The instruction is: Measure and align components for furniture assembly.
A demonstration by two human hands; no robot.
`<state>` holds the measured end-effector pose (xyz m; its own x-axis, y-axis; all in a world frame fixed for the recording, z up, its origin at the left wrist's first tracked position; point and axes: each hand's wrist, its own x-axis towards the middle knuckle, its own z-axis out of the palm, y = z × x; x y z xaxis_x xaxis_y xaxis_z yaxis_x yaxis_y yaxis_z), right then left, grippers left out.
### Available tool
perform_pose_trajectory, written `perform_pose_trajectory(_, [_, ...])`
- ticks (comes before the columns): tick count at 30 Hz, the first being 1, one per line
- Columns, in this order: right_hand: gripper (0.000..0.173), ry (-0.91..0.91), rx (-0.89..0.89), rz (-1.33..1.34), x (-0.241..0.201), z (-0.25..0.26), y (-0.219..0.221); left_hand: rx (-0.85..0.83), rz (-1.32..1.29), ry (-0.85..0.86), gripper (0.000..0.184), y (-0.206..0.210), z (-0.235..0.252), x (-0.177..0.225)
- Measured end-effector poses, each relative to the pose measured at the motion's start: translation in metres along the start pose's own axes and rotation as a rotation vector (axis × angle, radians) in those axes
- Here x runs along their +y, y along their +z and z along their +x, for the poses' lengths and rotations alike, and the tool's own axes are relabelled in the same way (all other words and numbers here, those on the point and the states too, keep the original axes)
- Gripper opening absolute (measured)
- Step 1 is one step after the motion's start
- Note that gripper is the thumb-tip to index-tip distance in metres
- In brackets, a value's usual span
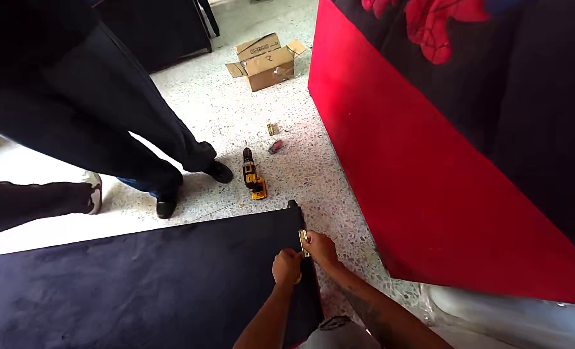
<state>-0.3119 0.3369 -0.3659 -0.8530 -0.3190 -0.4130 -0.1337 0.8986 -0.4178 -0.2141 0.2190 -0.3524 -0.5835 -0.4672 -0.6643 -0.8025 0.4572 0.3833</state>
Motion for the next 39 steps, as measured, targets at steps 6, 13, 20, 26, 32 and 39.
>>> perform_pose_trajectory(6, [0.027,0.019,0.011,0.087,0.002,-0.004,0.001,-0.004,0.197,-0.072,0.044,-0.01,0.003,0.034])
perform_pose_trajectory(13, [0.035,0.099,0.032,0.23,0.009,-0.018,0.011,0.007,0.266,-0.091,0.049,-0.01,0.009,0.039])
perform_pose_trajectory(20, [0.034,0.1,0.105,0.267,0.013,-0.016,0.022,0.015,0.271,-0.098,0.048,-0.006,0.012,0.038])
perform_pose_trajectory(26, [0.036,0.12,0.116,0.252,0.013,-0.016,0.028,0.016,0.271,-0.108,0.047,-0.005,0.016,0.037])
perform_pose_trajectory(32, [0.035,0.122,0.12,0.245,0.013,-0.012,0.03,0.013,0.262,-0.114,0.045,-0.004,0.021,0.036])
perform_pose_trajectory(39, [0.034,0.141,0.076,0.261,0.012,-0.013,0.027,-0.034,0.245,-0.066,0.041,-0.009,0.026,0.031])
